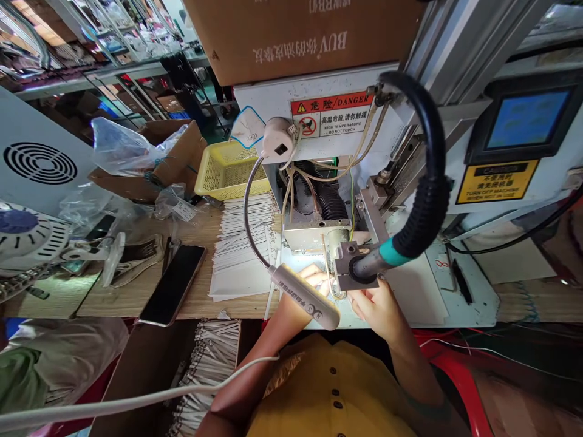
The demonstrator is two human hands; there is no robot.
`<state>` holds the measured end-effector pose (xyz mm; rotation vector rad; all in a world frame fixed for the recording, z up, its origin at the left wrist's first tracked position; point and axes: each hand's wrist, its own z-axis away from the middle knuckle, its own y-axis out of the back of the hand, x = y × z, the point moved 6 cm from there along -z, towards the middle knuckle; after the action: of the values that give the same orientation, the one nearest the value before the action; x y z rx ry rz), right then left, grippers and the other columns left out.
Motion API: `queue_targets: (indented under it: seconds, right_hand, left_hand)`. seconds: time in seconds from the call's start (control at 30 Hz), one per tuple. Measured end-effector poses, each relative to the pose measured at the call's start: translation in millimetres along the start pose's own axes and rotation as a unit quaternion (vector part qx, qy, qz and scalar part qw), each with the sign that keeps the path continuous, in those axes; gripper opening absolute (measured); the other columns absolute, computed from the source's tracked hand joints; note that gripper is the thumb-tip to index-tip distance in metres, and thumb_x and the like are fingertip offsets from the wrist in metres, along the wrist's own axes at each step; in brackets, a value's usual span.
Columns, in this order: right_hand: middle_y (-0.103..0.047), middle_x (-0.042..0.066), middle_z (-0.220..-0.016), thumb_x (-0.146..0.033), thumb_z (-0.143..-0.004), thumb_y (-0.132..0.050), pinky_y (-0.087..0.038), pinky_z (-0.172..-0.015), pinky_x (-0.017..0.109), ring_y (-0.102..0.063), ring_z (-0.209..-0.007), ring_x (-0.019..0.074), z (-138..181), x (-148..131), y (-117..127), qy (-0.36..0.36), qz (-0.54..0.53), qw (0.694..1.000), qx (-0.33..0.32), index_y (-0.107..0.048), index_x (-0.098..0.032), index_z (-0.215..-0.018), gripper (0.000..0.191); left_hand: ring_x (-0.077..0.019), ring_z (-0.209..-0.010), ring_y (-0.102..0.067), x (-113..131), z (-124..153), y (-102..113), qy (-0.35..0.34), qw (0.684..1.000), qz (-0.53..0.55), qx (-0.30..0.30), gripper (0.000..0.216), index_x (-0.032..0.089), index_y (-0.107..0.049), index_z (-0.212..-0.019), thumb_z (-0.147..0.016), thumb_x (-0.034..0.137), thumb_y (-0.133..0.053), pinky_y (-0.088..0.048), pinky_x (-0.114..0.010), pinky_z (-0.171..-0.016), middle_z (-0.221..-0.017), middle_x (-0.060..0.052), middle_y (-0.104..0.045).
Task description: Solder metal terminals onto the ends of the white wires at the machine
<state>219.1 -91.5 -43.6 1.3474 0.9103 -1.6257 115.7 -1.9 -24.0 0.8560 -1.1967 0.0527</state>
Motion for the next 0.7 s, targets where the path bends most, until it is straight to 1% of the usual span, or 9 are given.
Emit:
queue_targets:
  seconds: [0.13, 0.23, 0.33, 0.4, 0.47, 0.53, 0.6, 0.7]
  right_hand:
    - [-0.032, -0.008, -0.048, -0.041, -0.085, -0.054, -0.020, -0.035, 0.021, -0.029, -0.036, 0.0060, 0, 0, -1, -0.006, -0.010, 1.000, 0.003, -0.042, -0.020, -0.068, 0.030]
    - [-0.031, -0.009, -0.048, -0.043, -0.085, -0.055, -0.021, -0.036, 0.020, -0.028, -0.037, 0.0059, -1, 0, -1, -0.014, -0.017, 1.000, 0.008, -0.042, -0.020, -0.069, 0.031]
    - [-0.030, -0.008, -0.046, -0.043, -0.086, -0.055, -0.024, -0.036, 0.020, -0.029, -0.037, 0.0066, 1, -3, 0, -0.012, -0.013, 1.000, 0.004, -0.040, -0.021, -0.067, 0.033]
    - [-0.034, -0.007, -0.048, -0.044, -0.085, -0.056, -0.025, -0.036, 0.021, -0.031, -0.038, 0.0073, 7, -8, 1, 0.001, -0.005, 1.000, 0.020, -0.041, -0.021, -0.067, 0.033]
    - [-0.039, -0.005, -0.052, -0.045, -0.085, -0.056, -0.026, -0.036, 0.022, -0.034, -0.040, 0.0081, 16, -14, 3, 0.010, 0.006, 0.998, 0.054, -0.048, -0.020, -0.072, 0.030]
    - [-0.041, -0.005, -0.053, -0.045, -0.086, -0.055, -0.026, -0.037, 0.022, -0.034, -0.040, 0.0080, 30, -17, 0, 0.006, 0.017, 0.997, 0.073, -0.051, -0.019, -0.076, 0.028]
    - [-0.035, -0.006, -0.049, -0.046, -0.088, -0.052, -0.023, -0.038, 0.021, -0.030, -0.039, 0.0073, 44, -19, -8, -0.010, 0.026, 0.998, 0.061, -0.049, -0.020, -0.074, 0.030]
    - [-0.029, -0.007, -0.045, -0.048, -0.089, -0.048, -0.021, -0.039, 0.021, -0.027, -0.040, 0.0079, 64, -19, -21, -0.030, 0.035, 0.998, 0.052, -0.045, -0.020, -0.068, 0.035]
  left_hand:
    - [-0.0198, -0.084, -0.060, 1, 1, 1, -0.007, 1.000, -0.013, -0.007, 0.023, 0.024, -0.062, -0.069, -0.083, 0.018, -0.046, -0.052, -0.032, -0.079, -0.075, -0.001, -0.066]
    - [-0.0195, -0.085, -0.059, 4, 1, 1, -0.014, 1.000, -0.023, -0.010, 0.023, 0.023, -0.062, -0.069, -0.084, 0.017, -0.045, -0.052, -0.032, -0.079, -0.077, -0.002, -0.066]
    - [-0.0181, -0.084, -0.059, 10, 5, 3, -0.025, 0.999, -0.033, -0.008, 0.027, 0.021, -0.064, -0.075, -0.087, 0.015, -0.041, -0.051, -0.032, -0.080, -0.082, -0.003, -0.065]
    - [-0.0177, -0.082, -0.059, 14, 13, 10, -0.051, 0.997, -0.058, 0.004, 0.026, 0.021, -0.066, -0.082, -0.087, 0.015, -0.041, -0.051, -0.032, -0.078, -0.087, -0.003, -0.065]
    - [-0.0198, -0.087, -0.059, 18, 24, 20, -0.093, 0.990, -0.107, 0.028, 0.018, 0.021, -0.066, -0.088, -0.086, 0.017, -0.048, -0.051, -0.034, -0.081, -0.092, -0.004, -0.064]
    - [-0.0240, -0.097, -0.056, 14, 38, 33, -0.106, 0.977, -0.174, 0.065, 0.014, 0.020, -0.063, -0.095, -0.084, 0.020, -0.055, -0.048, -0.039, -0.089, -0.099, -0.007, -0.062]
    - [-0.0265, -0.105, -0.052, 3, 52, 48, -0.076, 0.964, -0.230, 0.113, 0.018, 0.017, -0.059, -0.100, -0.083, 0.022, -0.058, -0.046, -0.042, -0.091, -0.106, -0.010, -0.058]
    - [-0.0250, -0.102, -0.053, -19, 68, 66, 0.004, 0.947, -0.263, 0.181, 0.022, 0.017, -0.053, -0.103, -0.082, 0.022, -0.060, -0.048, -0.039, -0.086, -0.106, -0.010, -0.055]
